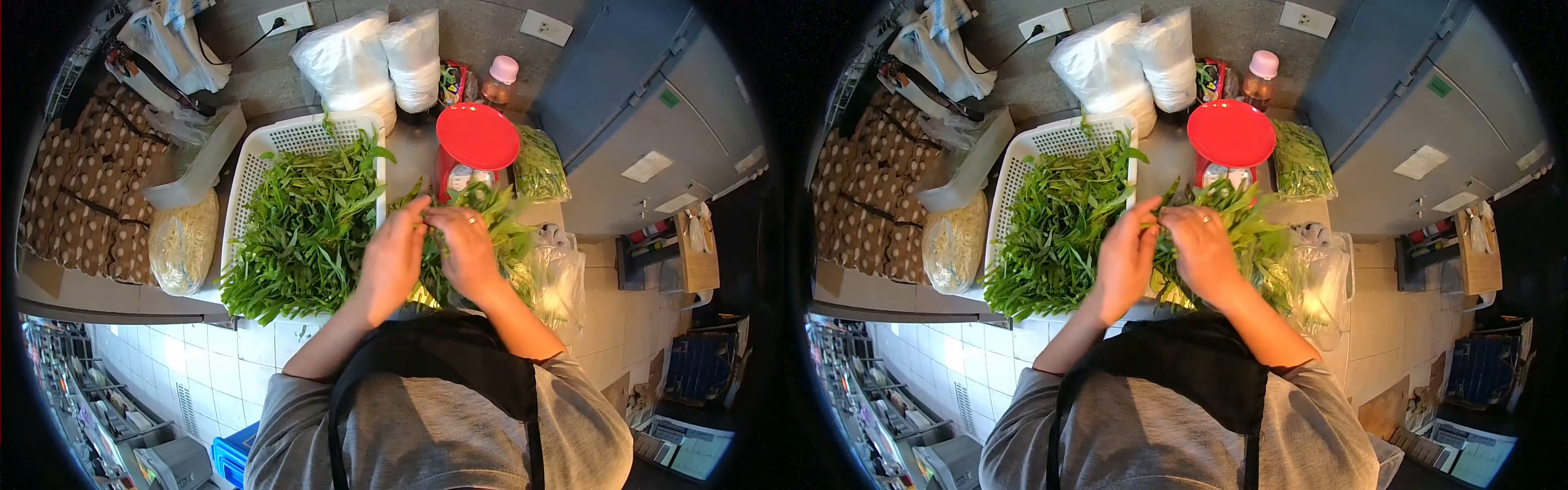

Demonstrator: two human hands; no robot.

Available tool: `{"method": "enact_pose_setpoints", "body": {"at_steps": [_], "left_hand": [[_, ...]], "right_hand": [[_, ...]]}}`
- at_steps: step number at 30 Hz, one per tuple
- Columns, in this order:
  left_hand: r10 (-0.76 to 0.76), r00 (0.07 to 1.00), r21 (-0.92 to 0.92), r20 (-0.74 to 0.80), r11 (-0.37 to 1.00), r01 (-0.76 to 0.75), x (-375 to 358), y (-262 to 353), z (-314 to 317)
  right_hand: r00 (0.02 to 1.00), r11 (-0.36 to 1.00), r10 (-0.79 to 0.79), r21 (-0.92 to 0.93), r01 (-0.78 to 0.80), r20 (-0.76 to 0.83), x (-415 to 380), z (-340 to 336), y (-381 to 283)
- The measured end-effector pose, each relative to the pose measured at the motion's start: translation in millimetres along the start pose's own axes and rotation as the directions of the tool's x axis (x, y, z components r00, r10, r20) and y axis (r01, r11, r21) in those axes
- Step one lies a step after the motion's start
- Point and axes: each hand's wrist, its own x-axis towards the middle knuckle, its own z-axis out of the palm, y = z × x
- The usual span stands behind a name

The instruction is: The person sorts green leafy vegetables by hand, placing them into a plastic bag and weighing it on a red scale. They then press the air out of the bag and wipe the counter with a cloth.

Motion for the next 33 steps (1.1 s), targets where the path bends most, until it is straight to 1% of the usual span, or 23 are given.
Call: {"method": "enact_pose_setpoints", "body": {"at_steps": [1,3,6,9,12,15,18,19,21,22,23,24,25,26,27,29,30,31,33], "left_hand": [[0.052,0.998,-0.017,-0.046,0.998,-0.053,-2.1,-0.6,6.2],[-0.16,0.985,-0.179,0.067,0.969,0.17,-3.9,2.1,6.7],[-0.144,0.99,-0.192,0.011,0.971,0.143,-10.5,-9.8,17.2],[-0.196,0.975,0.014,0.107,0.981,0.196,-15.8,-19.2,18.8],[-0.197,0.97,0.005,0.141,0.98,0.199,-13.0,-21.3,18.7],[-0.252,0.957,-0.143,0.142,0.952,0.271,-15.4,-31.1,28.6],[-0.343,0.933,-0.365,0.111,0.859,0.359,-17.0,-31.2,34.8],[-0.338,0.932,-0.433,0.132,0.826,0.361,-18.2,-34.3,38.4],[-0.323,0.931,-0.559,0.17,0.747,0.361,-19.8,-40.3,44.2],[-0.328,0.927,-0.585,0.181,0.722,0.37,-19.9,-39.9,45.0],[-0.334,0.923,-0.61,0.191,0.696,0.379,-20.3,-38.2,45.2],[-0.339,0.919,-0.635,0.202,0.669,0.387,-20.5,-36.8,45.0],[-0.318,0.923,-0.596,0.218,0.705,0.384,-21.2,-38.5,44.7],[-0.296,0.926,-0.556,0.235,0.74,0.378,-22.2,-42.3,43.4],[-0.274,0.927,-0.514,0.257,0.773,0.371,-20.7,-42.0,38.8],[-0.19,0.935,-0.255,0.298,0.929,0.27,-11.4,-43.0,25.6],[-0.152,0.934,-0.119,0.323,0.973,0.2,-3.8,-45.1,17.4],[-0.141,0.939,-0.092,0.313,0.98,0.178,3.2,-56.0,12.0],[-0.117,0.967,0.05,0.227,0.993,0.109,26.6,-73.0,-7.0]], "right_hand": [[1.0,1.0,-0.004,0.022,0.005,-0.018,-1.9,3.7,-1.9],[1.0,1.0,0.012,-0.024,-0.012,-0.004,-9.1,6.3,2.8],[0.999,0.995,0.005,-0.102,0.0,0.042,-22.0,8.8,11.2],[0.997,0.991,0.014,-0.136,-0.003,0.079,-27.5,9.5,13.8],[0.996,0.992,0.042,-0.125,-0.031,0.084,-27.1,8.5,14.1],[0.997,0.99,0.049,-0.137,-0.04,0.064,-26.0,10.0,12.8],[0.997,0.987,0.055,-0.154,-0.045,0.057,-25.6,11.1,14.3],[0.997,0.986,0.058,-0.158,-0.049,0.057,-25.6,11.3,14.8],[0.991,0.983,0.129,-0.137,-0.121,0.047,-24.7,9.3,13.4],[0.986,0.98,0.162,-0.124,-0.156,0.043,-24.0,8.3,13.6],[0.952,0.951,0.306,0.042,-0.305,-0.011,-25.9,10.9,18.4],[0.892,0.876,0.45,0.212,-0.433,-0.038,-26.5,14.2,25.2],[0.81,0.759,0.585,0.377,-0.531,-0.039,-26.6,14.6,31.8],[0.784,0.718,0.621,0.402,-0.569,0.001,-27.6,9.2,38.3],[0.793,0.731,0.61,0.39,-0.56,-0.004,-27.8,7.2,41.9],[0.807,0.755,0.59,0.363,-0.546,-0.013,-29.8,3.1,46.7],[0.81,0.772,0.584,0.345,-0.534,-0.051,-28.2,0.0,47.0],[0.819,0.793,0.569,0.312,-0.522,-0.075,-30.3,-2.6,51.2],[0.837,0.832,0.534,0.253,-0.494,-0.12,-36.3,-7.5,64.3]]}}
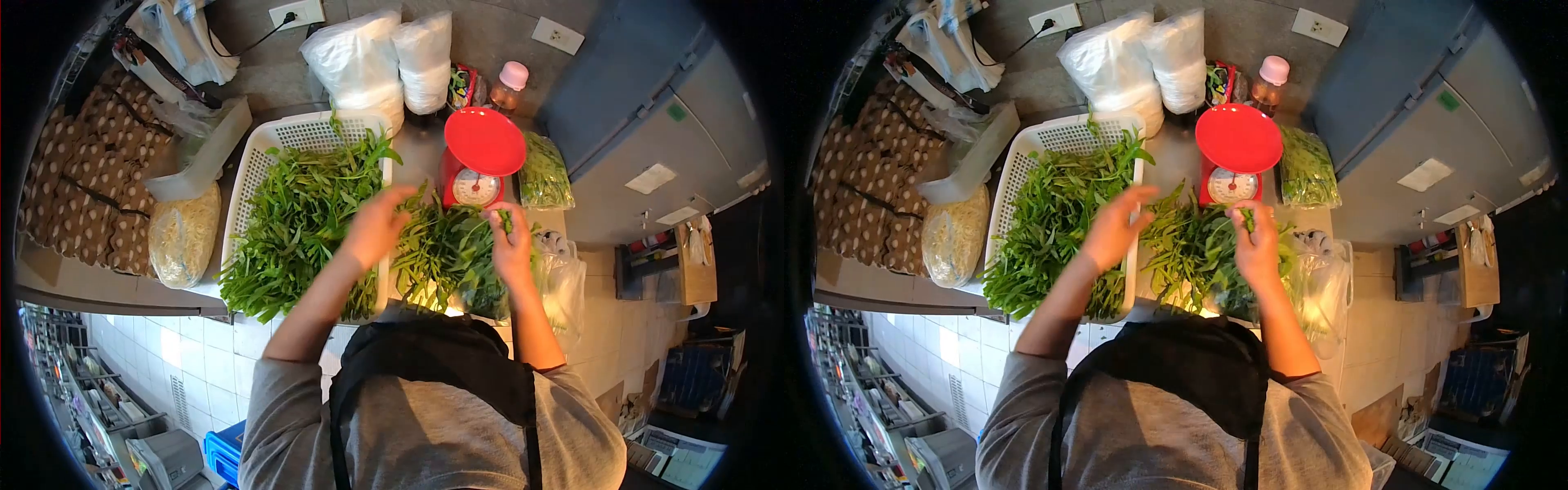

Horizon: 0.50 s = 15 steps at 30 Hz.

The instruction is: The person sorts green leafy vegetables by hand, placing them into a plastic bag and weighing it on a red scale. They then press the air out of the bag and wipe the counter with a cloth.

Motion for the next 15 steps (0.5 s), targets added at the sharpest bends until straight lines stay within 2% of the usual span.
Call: {"method": "enact_pose_setpoints", "body": {"at_steps": [1,2,4,6,8,9,11,12,13,15], "left_hand": [[-0.108,0.994,-0.002,-0.012,0.994,0.108,11.7,-7.4,-14.8],[-0.212,0.977,-0.008,-0.023,0.977,0.212,25.6,-17.0,-29.5],[-0.021,0.982,0.414,-0.19,0.905,0.099,55.1,-79.7,-38.2],[-0.125,0.983,0.613,-0.135,0.769,0.182,67.6,-133.7,-43.3],[0.072,0.995,0.783,-0.064,0.622,0.005,61.4,-189.9,-40.5],[0.164,0.986,0.848,-0.012,0.525,-0.077,62.0,-191.0,-43.7],[-0.126,0.988,0.786,0.094,0.618,0.004,70.1,-194.2,-53.2],[-0.265,0.951,0.755,0.157,0.653,0.057,73.1,-185.3,-59.4],[-0.195,0.972,0.712,0.131,0.701,0.045,74.1,-172.7,-65.6],[-0.216,0.974,0.624,0.075,0.772,0.123,78.4,-142.8,-78.3]], "right_hand": [[0.999,0.999,-0.028,0.03,0.027,0.02,1.4,-2.9,2.6],[0.998,0.985,0.039,0.164,-0.046,0.043,-0.2,-2.9,0.5],[0.983,0.892,0.152,0.413,-0.182,0.105,-0.1,-4.8,-5.3],[0.968,0.847,0.205,0.47,-0.249,0.143,-2.8,-4.6,-3.2],[0.949,0.823,0.262,0.473,-0.315,0.175,-4.2,-6.3,-13.9],[0.953,0.823,0.236,0.483,-0.3,0.192,-3.3,-6.6,-12.9],[0.948,0.842,0.253,0.438,-0.315,0.195,-4.8,-8.8,-15.4],[0.944,0.85,0.264,0.414,-0.325,0.198,-4.6,-9.6,-18.8],[0.954,0.866,0.238,0.404,-0.294,0.184,-4.0,-9.7,-20.2],[0.969,0.894,0.187,0.382,-0.235,0.159,-3.2,-8.9,-21.7]]}}
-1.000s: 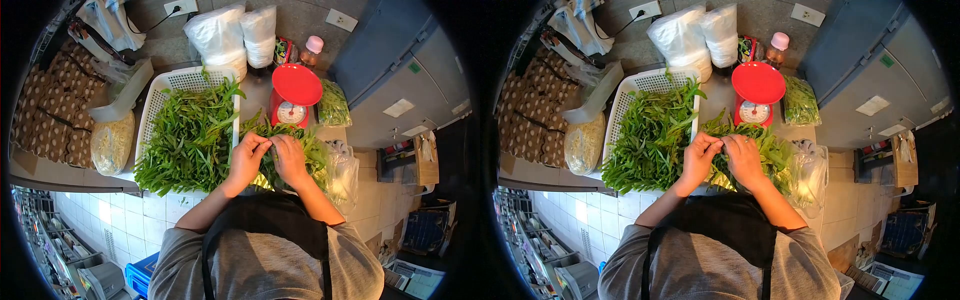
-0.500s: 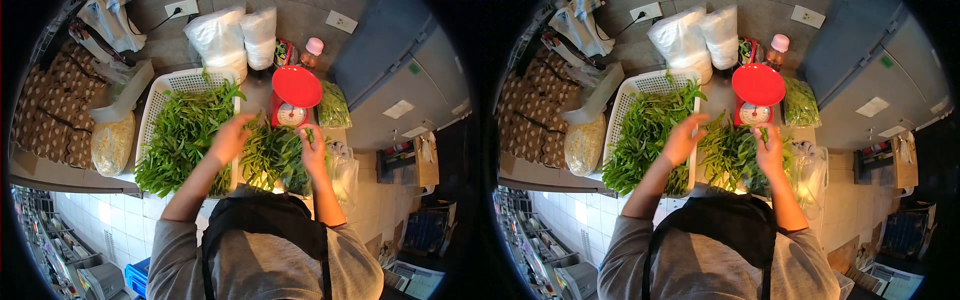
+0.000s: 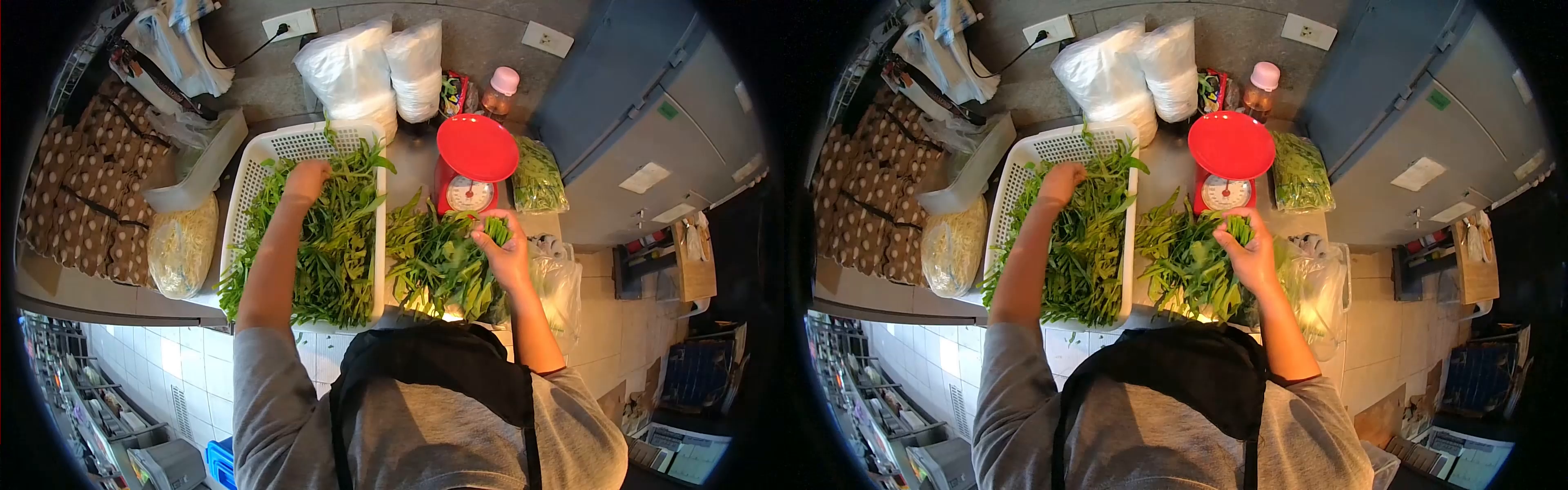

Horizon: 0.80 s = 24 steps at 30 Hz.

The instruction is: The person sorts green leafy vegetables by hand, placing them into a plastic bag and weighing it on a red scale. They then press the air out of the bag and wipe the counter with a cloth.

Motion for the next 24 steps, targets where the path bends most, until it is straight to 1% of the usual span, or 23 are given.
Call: {"method": "enact_pose_setpoints", "body": {"at_steps": [1,4,6,7,9,10,11,12,13,14,15,17,18,20,21,22,23,24], "left_hand": [[-0.027,1.0,-0.064,-0.013,0.998,0.026,-1.8,9.4,-14.4],[0.188,0.963,-0.187,-0.195,0.956,-0.225,-16.6,34.6,-49.2],[0.264,0.929,-0.201,-0.261,0.926,-0.32,-34.5,68.7,-74.6],[0.3,0.907,-0.207,-0.295,0.907,-0.367,-44.8,87.5,-83.8],[0.299,0.924,-0.209,-0.237,0.913,-0.349,-67.9,122.1,-96.2],[0.298,0.932,-0.211,-0.207,0.917,-0.34,-76.8,136.3,-95.4],[0.325,0.927,-0.16,-0.185,0.921,-0.355,-80.3,145.5,-85.0],[0.364,0.912,-0.148,-0.186,0.908,-0.393,-89.9,158.5,-79.6],[0.356,0.927,-0.164,-0.115,0.914,-0.371,-102.3,179.0,-84.4],[0.372,0.916,-0.214,-0.15,0.892,-0.398,-109.2,191.1,-71.5],[0.41,0.897,-0.267,-0.164,0.857,-0.441,-116.8,199.8,-68.2],[0.387,0.812,-0.379,-0.438,0.739,-0.557,-119.3,206.4,-41.5],[0.357,0.842,-0.49,-0.404,0.693,-0.529,-122.9,208.2,-37.0],[0.313,0.893,-0.689,-0.325,0.568,-0.45,-129.4,210.4,-32.1],[0.293,0.913,-0.696,-0.284,0.592,-0.407,-131.4,207.8,-33.4],[0.274,0.931,-0.701,-0.241,0.615,-0.362,-134.3,202.2,-36.5],[0.254,0.947,-0.703,-0.198,0.637,-0.318,-137.1,194.2,-39.4],[0.226,0.942,-0.591,-0.249,0.735,-0.332,-131.8,175.4,-33.3]], "right_hand": [[1.0,0.999,-0.011,-0.033,0.011,0.015,0.6,-0.2,0.0],[0.997,0.993,-0.046,-0.105,0.052,0.061,3.3,0.6,-1.2],[0.993,0.989,-0.077,-0.12,0.088,0.089,5.7,6.9,-7.2],[0.982,0.967,-0.146,-0.193,0.167,0.12,6.9,9.1,-9.6],[0.943,0.887,-0.271,-0.33,0.323,0.194,10.6,13.2,-16.4],[0.897,0.787,-0.368,-0.432,0.441,0.246,12.3,16.3,-26.7],[0.874,0.749,-0.41,-0.449,0.486,0.262,11.0,20.6,-34.5],[0.847,0.709,-0.451,-0.464,0.531,0.281,10.5,25.2,-41.1],[0.818,0.665,-0.489,-0.477,0.574,0.302,9.7,28.9,-43.7],[0.786,0.66,-0.523,-0.427,0.618,0.328,8.4,31.7,-42.7],[0.835,0.736,-0.487,-0.394,0.55,0.256,3.8,36.6,-40.2],[0.914,0.863,-0.386,-0.303,0.405,0.122,-11.4,46.0,-32.1],[0.925,0.867,-0.376,-0.333,0.372,0.052,-15.0,48.4,-26.7],[0.937,0.888,-0.349,-0.31,0.34,0.027,-16.0,47.6,-20.8],[0.942,0.898,-0.335,-0.3,0.324,0.013,-16.3,45.2,-16.7],[0.942,0.916,-0.334,-0.23,0.327,0.009,-12.7,42.0,-6.6],[0.958,0.948,-0.287,-0.155,0.279,-0.029,-11.4,38.7,-1.2],[0.969,0.97,-0.236,-0.077,0.231,-0.065,-10.1,35.1,2.6]]}}
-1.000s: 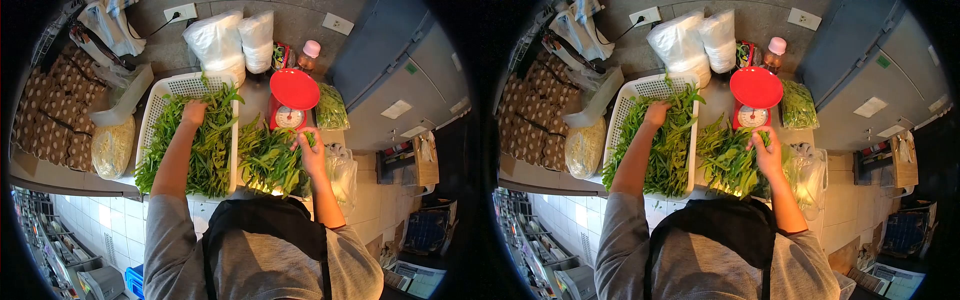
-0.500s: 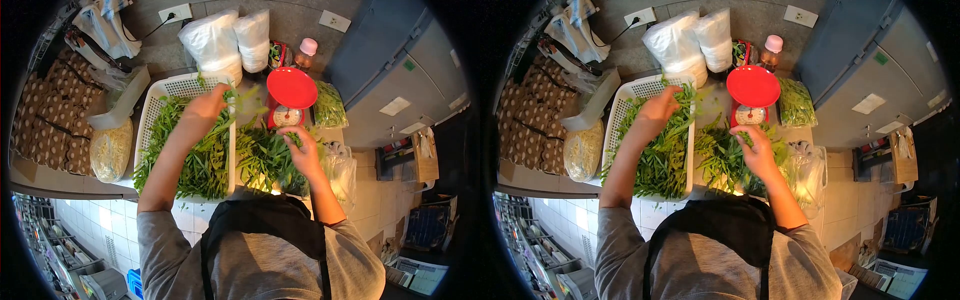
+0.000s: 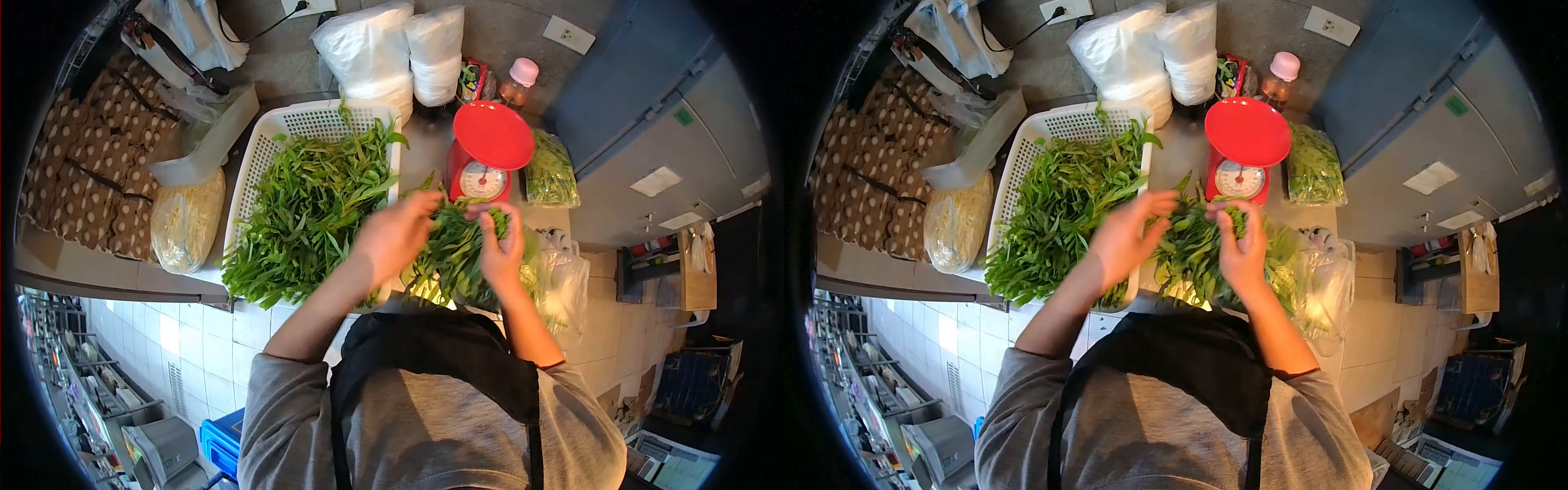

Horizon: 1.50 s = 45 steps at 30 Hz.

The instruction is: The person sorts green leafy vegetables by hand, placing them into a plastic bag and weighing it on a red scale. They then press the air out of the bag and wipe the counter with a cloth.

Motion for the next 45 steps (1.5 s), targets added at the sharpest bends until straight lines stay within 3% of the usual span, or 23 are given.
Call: {"method": "enact_pose_setpoints", "body": {"at_steps": [2,3,5,7,10,13,16,20,23,26,29,32,35,39,40,43,45], "left_hand": [[-0.117,0.983,0.446,-0.144,0.879,0.17,-5.0,-25.1,-29.8],[-0.18,0.963,0.521,-0.202,0.813,0.261,-13.5,-52.0,-42.4],[-0.401,0.904,0.662,-0.147,0.639,0.391,-28.8,-81.2,-67.5],[-0.526,0.848,0.735,-0.068,0.549,0.399,-40.5,-96.4,-78.3],[-0.533,0.846,0.758,0.007,0.554,0.343,-49.3,-89.9,-78.8],[-0.523,0.852,0.666,-0.008,0.634,0.395,-44.6,-86.7,-86.2],[-0.473,0.858,0.538,-0.201,0.678,0.5,-32.1,-54.1,-105.3],[-0.051,0.903,0.516,-0.427,0.806,0.29,-26.8,-35.4,-122.1],[0.028,0.893,0.624,-0.45,0.725,0.292,-28.0,-56.1,-128.0],[-0.11,0.848,0.38,-0.518,0.859,0.343,-25.9,-39.0,-126.8],[0.041,0.829,0.453,-0.558,0.852,0.262,-19.7,-40.4,-131.2],[-0.092,0.793,0.276,-0.602,0.908,0.315,-17.0,-27.5,-123.7],[-0.069,0.825,0.086,-0.561,0.986,0.141,-13.3,-32.7,-107.9],[-0.123,0.875,-0.092,-0.469,0.992,0.09,-1.1,-16.2,-64.9],[-0.117,0.896,-0.261,-0.428,0.965,0.002,0.3,-13.4,-47.2],[-0.076,0.982,0.027,-0.172,0.996,0.082,-0.9,18.0,-19.4],[0.02,0.986,-0.093,-0.164,0.995,-0.035,-1.8,26.3,-2.0]], "right_hand": [[0.997,0.993,0.049,0.111,-0.044,-0.051,2.6,-5.8,1.9],[0.997,0.995,0.043,0.089,-0.038,-0.057,3.7,-9.6,3.3],[0.997,0.999,0.028,0.046,-0.024,-0.072,5.0,-17.2,8.5],[0.997,0.999,0.031,0.034,-0.029,-0.076,5.4,-18.1,9.6],[0.998,0.999,0.031,0.04,-0.029,-0.055,6.1,-15.4,3.4],[0.999,0.999,0.025,0.03,-0.025,-0.032,5.7,-15.5,2.3],[0.998,0.999,0.034,0.034,-0.033,-0.045,5.9,-18.4,6.3],[0.998,0.999,0.04,0.021,-0.039,-0.056,7.1,-20.8,7.9],[0.998,0.999,0.047,-0.014,-0.048,-0.046,5.0,-21.1,8.6],[0.994,0.995,0.092,-0.033,-0.095,-0.065,7.5,-18.6,2.6],[0.99,0.988,0.117,-0.096,-0.124,-0.074,4.0,-20.2,5.8],[0.997,0.983,0.046,-0.174,-0.056,-0.063,8.7,-16.4,0.4],[0.997,0.956,-0.082,-0.281,0.081,0.01,11.1,-15.8,-5.2],[0.937,0.815,-0.272,-0.465,0.345,0.219,18.7,-8.8,-26.8],[0.92,0.798,-0.317,-0.459,0.39,0.231,19.7,-3.6,-31.4],[0.869,0.692,-0.361,-0.527,0.493,0.339,18.8,4.7,-37.4],[0.859,0.649,-0.338,-0.566,0.509,0.384,13.8,5.0,-30.1]]}}
